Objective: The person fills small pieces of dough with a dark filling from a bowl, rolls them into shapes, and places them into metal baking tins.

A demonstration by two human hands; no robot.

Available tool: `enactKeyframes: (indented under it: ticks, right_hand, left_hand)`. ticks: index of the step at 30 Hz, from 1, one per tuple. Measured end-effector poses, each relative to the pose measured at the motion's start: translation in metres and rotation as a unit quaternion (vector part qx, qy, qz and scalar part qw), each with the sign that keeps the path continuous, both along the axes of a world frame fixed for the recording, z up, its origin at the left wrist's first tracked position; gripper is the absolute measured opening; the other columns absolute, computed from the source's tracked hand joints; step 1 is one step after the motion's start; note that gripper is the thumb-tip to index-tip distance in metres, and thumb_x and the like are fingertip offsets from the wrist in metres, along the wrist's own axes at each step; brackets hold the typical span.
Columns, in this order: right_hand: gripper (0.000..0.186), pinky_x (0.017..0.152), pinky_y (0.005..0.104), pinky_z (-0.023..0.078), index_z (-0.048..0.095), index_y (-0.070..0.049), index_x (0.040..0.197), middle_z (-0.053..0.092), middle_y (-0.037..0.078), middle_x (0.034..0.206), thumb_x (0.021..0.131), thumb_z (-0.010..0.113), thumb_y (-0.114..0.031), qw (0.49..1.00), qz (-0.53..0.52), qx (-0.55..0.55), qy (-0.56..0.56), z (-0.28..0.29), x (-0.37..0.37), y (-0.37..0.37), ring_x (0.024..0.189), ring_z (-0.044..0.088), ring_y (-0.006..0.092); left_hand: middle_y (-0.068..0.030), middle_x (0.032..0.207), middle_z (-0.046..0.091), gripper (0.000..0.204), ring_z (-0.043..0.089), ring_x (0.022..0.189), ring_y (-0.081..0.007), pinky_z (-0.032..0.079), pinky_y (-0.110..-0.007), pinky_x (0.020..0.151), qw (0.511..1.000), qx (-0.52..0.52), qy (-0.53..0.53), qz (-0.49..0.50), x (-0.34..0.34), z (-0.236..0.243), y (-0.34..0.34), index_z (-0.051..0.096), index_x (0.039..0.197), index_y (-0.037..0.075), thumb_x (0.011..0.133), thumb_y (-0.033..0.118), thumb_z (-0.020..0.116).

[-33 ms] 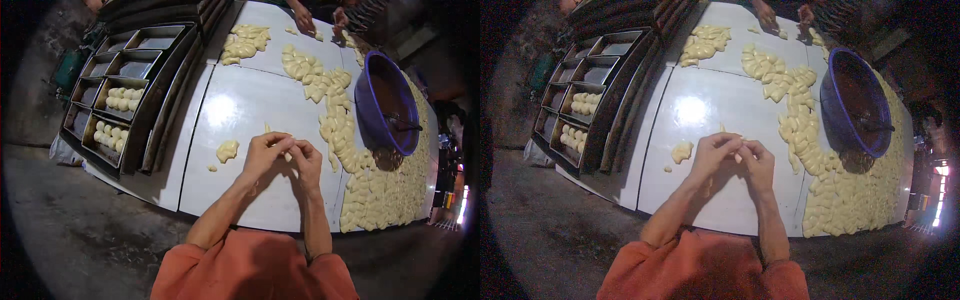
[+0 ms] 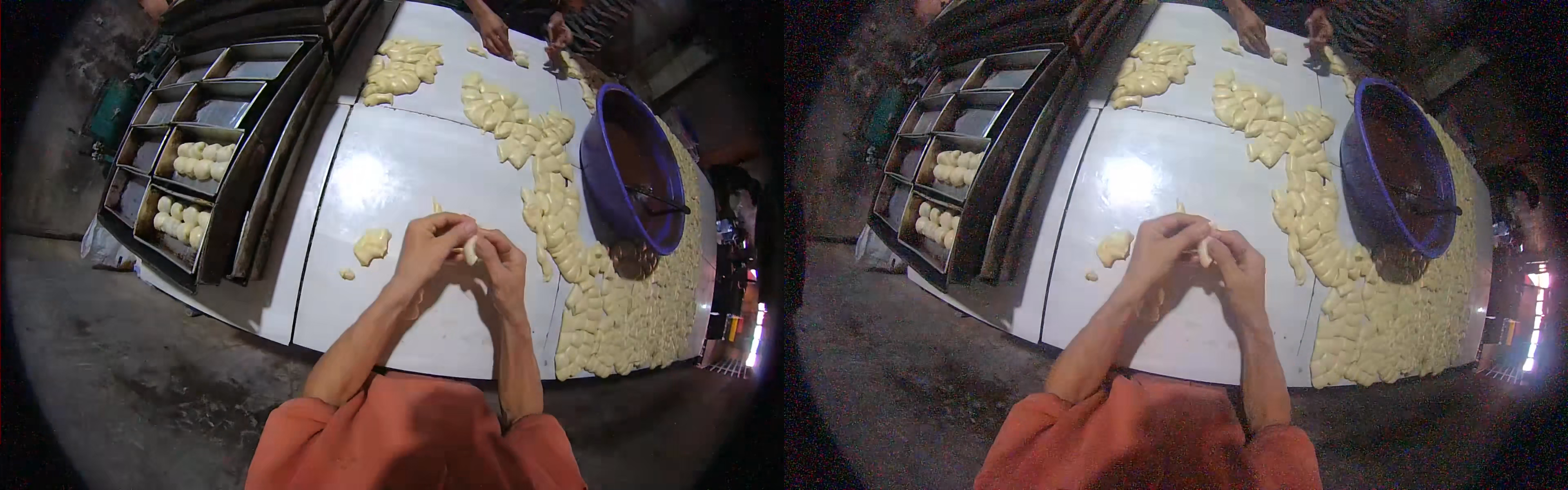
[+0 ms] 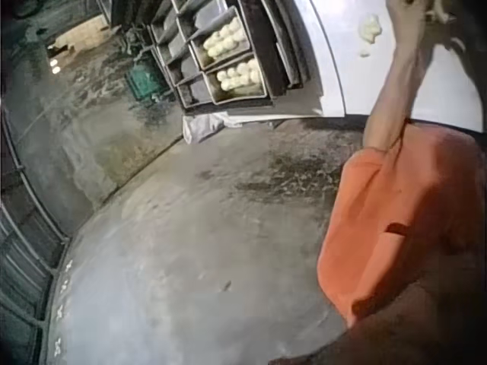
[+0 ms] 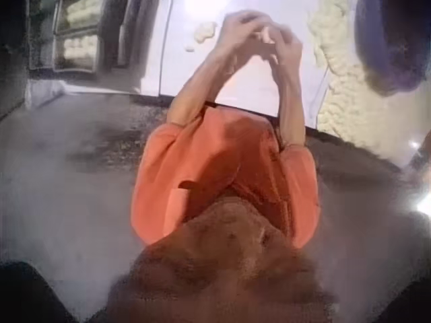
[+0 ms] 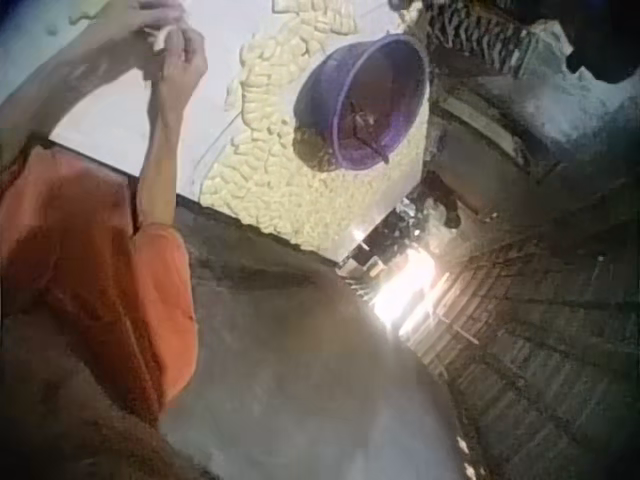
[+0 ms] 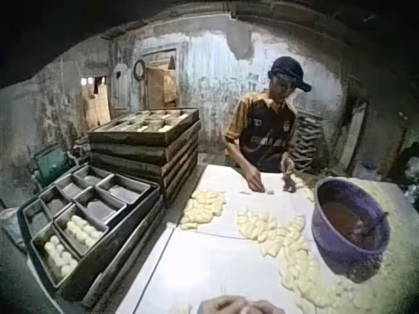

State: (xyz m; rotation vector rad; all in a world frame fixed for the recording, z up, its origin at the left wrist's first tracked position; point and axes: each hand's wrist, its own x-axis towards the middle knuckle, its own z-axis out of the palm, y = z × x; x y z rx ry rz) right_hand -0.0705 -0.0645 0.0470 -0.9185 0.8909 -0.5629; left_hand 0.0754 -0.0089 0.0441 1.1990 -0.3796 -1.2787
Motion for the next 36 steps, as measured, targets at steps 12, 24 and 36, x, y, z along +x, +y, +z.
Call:
enactKeyframes:
  ticks: [12, 24, 36]
  right_hand:
    - [0.021, 0.093, 0.0334, 0.052, 0.064, -0.003, 0.116, 0.053, 0.011, 0.134, 0.095, 0.066, -0.004, 0.934, -0.131, -0.327, -0.055, -0.029, 0.007, 0.020, 0.110, 0.058, 0.0200]
    - [0.025, 0.072, 0.0288, 0.054, 0.065, 0.000, 0.112, 0.066, 0.015, 0.111, 0.092, 0.071, -0.011, 0.852, -0.028, -0.514, 0.098, -0.006, -0.008, 0.033, 0.090, 0.065, 0.0198]
    - [0.025, 0.079, 0.0368, 0.054, 0.071, -0.002, 0.107, 0.069, 0.014, 0.103, 0.089, 0.074, -0.019, 0.845, 0.238, -0.379, 0.291, -0.019, -0.033, 0.070, 0.089, 0.070, 0.0262]
  left_hand:
    - [-0.0098, 0.102, 0.071, 0.023, 0.069, 0.093, -0.0147, 0.060, -0.028, 0.074, 0.995, -0.045, -0.051, -0.071, 0.002, 0.004, 0.018, 0.069, 0.116, -0.001, 0.097, 0.011, 0.065]
    - [-0.0064, 0.095, 0.073, 0.026, 0.068, 0.085, -0.0111, 0.054, -0.024, 0.071, 0.992, -0.027, -0.095, -0.084, -0.005, -0.002, 0.047, 0.071, 0.116, -0.001, 0.099, 0.017, 0.066]
    - [-0.0092, 0.106, 0.073, 0.039, 0.070, 0.094, -0.0146, 0.055, -0.027, 0.074, 0.960, 0.095, -0.262, 0.000, 0.039, -0.012, 0.102, 0.063, 0.132, 0.003, 0.098, 0.023, 0.066]
